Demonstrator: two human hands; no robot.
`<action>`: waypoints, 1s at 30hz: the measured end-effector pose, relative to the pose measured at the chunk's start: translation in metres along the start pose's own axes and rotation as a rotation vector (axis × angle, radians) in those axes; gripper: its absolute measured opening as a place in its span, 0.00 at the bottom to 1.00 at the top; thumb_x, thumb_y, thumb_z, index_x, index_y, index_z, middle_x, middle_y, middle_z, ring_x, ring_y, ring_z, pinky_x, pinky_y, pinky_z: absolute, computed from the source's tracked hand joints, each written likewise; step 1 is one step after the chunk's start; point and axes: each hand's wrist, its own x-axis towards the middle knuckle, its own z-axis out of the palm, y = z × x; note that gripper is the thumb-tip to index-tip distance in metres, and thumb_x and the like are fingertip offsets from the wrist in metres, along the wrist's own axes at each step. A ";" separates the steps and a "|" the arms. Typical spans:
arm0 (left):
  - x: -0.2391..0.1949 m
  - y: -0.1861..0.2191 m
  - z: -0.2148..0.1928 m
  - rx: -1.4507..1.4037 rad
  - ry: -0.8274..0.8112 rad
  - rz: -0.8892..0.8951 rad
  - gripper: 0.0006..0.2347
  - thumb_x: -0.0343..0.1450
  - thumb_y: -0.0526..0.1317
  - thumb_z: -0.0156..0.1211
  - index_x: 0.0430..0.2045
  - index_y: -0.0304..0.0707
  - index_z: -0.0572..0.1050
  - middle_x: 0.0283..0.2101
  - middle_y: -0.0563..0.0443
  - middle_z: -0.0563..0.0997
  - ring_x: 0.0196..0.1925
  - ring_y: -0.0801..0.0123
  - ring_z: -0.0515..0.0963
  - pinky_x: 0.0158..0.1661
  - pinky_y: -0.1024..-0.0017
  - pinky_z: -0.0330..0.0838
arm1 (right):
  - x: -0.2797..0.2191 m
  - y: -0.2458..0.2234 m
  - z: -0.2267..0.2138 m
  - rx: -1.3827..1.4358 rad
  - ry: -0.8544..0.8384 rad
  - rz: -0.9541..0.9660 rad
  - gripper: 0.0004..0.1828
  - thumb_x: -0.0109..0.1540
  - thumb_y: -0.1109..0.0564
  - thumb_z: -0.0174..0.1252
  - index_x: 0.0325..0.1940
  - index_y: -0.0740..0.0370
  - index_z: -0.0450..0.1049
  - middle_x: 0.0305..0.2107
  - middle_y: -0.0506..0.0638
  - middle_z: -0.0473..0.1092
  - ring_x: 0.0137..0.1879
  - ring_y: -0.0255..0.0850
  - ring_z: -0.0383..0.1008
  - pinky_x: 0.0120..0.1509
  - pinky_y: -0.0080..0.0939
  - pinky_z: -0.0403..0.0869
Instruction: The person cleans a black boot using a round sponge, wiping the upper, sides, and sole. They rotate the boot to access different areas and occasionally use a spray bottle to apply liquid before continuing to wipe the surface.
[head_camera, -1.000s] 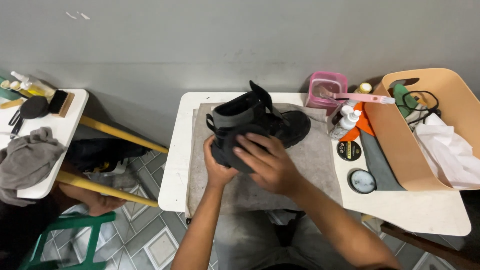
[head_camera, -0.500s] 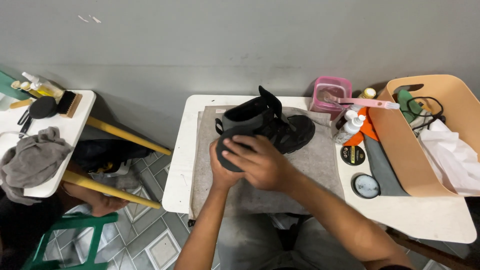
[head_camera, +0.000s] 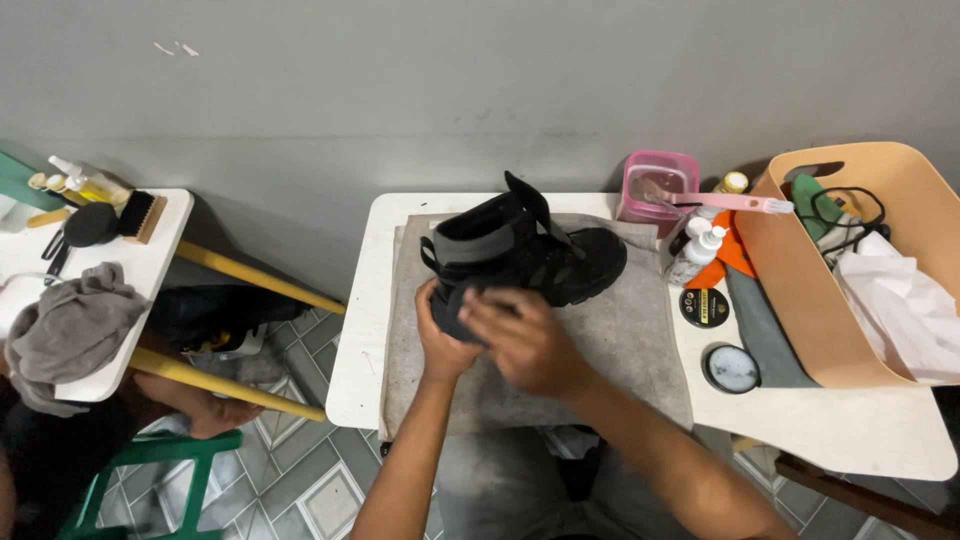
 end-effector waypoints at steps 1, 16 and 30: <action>-0.008 -0.023 -0.002 0.000 -0.003 0.002 0.50 0.48 0.66 0.80 0.58 0.32 0.64 0.50 0.37 0.74 0.52 0.54 0.75 0.58 0.55 0.67 | 0.001 -0.006 -0.005 -0.002 0.003 0.001 0.18 0.68 0.58 0.47 0.56 0.62 0.79 0.53 0.56 0.77 0.57 0.55 0.76 0.56 0.54 0.72; -0.007 -0.023 0.005 0.049 0.085 -0.073 0.42 0.49 0.46 0.83 0.57 0.33 0.67 0.47 0.38 0.76 0.49 0.54 0.78 0.57 0.58 0.69 | 0.002 -0.009 0.004 0.242 0.051 0.159 0.17 0.69 0.54 0.53 0.57 0.63 0.79 0.54 0.58 0.77 0.59 0.58 0.75 0.63 0.56 0.71; -0.001 -0.002 0.010 -0.038 0.054 -0.144 0.43 0.49 0.44 0.82 0.59 0.33 0.65 0.49 0.36 0.77 0.50 0.54 0.78 0.55 0.52 0.70 | -0.017 0.060 -0.002 -0.266 0.127 0.057 0.25 0.65 0.63 0.46 0.65 0.62 0.75 0.56 0.58 0.75 0.58 0.54 0.73 0.59 0.52 0.70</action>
